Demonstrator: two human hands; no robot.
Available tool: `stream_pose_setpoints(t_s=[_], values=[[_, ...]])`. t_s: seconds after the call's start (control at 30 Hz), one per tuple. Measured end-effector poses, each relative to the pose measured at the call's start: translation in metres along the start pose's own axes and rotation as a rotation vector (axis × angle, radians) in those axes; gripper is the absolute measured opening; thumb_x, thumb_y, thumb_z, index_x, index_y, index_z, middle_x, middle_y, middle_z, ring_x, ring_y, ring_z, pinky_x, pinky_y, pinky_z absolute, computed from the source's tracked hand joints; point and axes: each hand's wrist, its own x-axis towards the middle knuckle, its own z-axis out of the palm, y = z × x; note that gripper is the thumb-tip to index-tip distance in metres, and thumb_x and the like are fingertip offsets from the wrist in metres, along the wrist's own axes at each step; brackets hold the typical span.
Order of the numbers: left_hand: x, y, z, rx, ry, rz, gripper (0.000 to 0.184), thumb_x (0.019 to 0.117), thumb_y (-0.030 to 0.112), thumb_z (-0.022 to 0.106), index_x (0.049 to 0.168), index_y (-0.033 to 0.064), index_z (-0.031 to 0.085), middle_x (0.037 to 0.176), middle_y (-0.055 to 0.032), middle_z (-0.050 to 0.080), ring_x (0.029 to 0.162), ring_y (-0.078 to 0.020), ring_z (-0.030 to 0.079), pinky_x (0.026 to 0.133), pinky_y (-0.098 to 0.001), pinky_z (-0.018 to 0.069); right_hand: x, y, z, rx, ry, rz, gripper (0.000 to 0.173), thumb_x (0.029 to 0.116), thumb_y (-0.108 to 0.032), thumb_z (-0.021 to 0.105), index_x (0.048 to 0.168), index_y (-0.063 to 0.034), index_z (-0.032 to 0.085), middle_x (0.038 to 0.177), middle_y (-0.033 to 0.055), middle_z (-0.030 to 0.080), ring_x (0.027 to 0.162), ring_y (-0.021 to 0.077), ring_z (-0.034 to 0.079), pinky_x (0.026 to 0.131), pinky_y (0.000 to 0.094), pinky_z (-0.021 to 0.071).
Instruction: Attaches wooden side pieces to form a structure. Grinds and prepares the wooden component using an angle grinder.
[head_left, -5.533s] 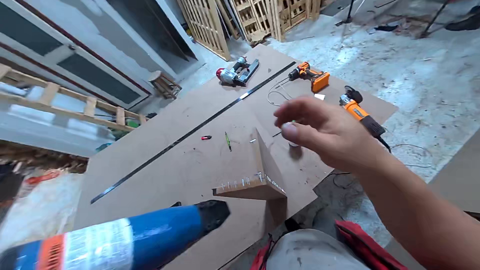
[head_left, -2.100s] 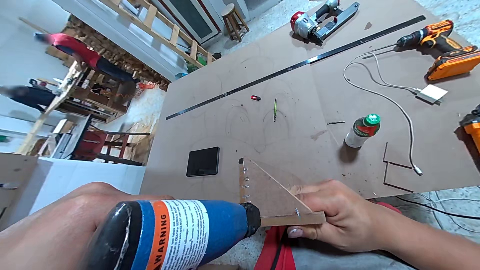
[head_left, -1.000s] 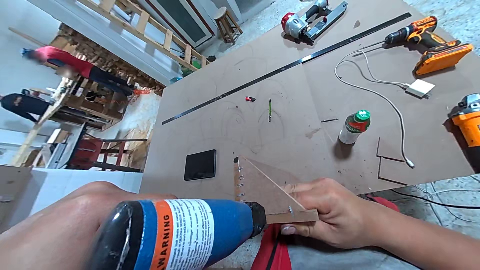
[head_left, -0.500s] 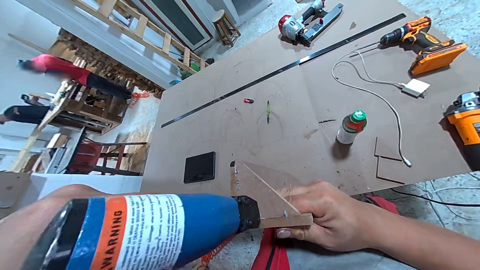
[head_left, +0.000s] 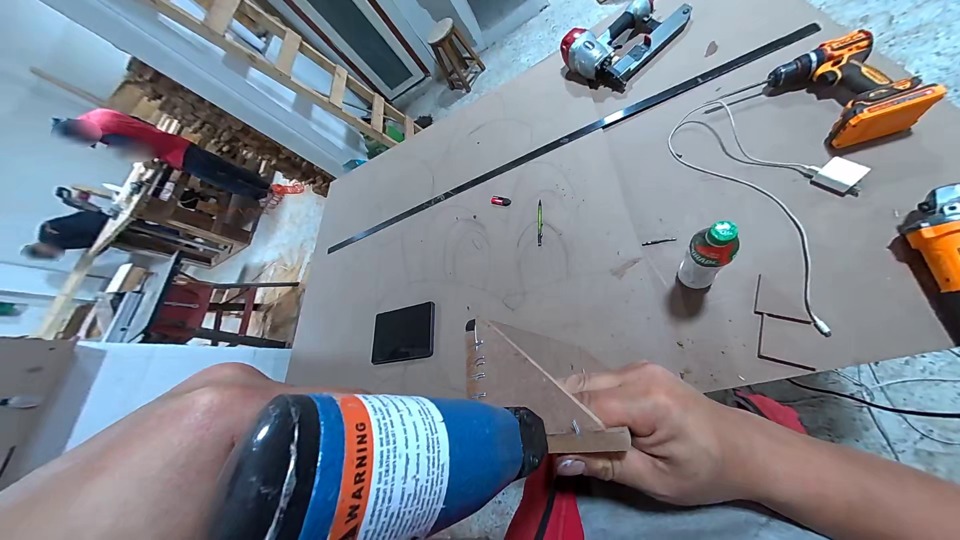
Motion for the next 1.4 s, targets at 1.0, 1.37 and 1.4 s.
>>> stream_pose_setpoints(t_s=[1.0, 1.37, 1.4], values=[[0.004, 0.000, -0.001, -0.055, -0.013, 0.051, 0.027, 0.0835, 0.028, 0.075, 0.094, 0.0028, 0.075, 0.086, -0.0074, 0.075, 0.082, -0.0080, 0.071, 0.073, -0.0276, 0.0576, 0.001, -0.001, 0.001, -0.012, -0.034, -0.002, 0.025, 0.1028, -0.025, 0.065, 0.101, -0.0007, 0.071, 0.102, 0.0097, 0.073, 0.098, 0.0107, 0.070, 0.083, 0.0266, 0.0587], [0.009, -0.002, -0.001, -0.073, -0.014, 0.038, 0.028, 0.0829, 0.030, 0.075, 0.090, 0.0031, 0.074, 0.083, -0.0061, 0.073, 0.078, -0.0069, 0.069, 0.070, -0.0259, 0.0557, 0.001, 0.001, -0.002, -0.010, -0.033, -0.003, 0.025, 0.1030, -0.025, 0.064, 0.099, -0.0012, 0.070, 0.099, 0.0090, 0.073, 0.096, 0.0101, 0.070, 0.081, 0.0258, 0.0584], [0.009, -0.001, -0.002, -0.061, -0.024, 0.039, 0.028, 0.0827, 0.030, 0.074, 0.090, 0.0031, 0.074, 0.083, -0.0065, 0.074, 0.079, -0.0078, 0.070, 0.070, -0.0272, 0.0558, 0.001, 0.001, -0.002, -0.012, -0.037, -0.001, 0.025, 0.1030, -0.026, 0.064, 0.100, -0.0012, 0.070, 0.100, 0.0091, 0.073, 0.096, 0.0104, 0.070, 0.081, 0.0264, 0.0585]])
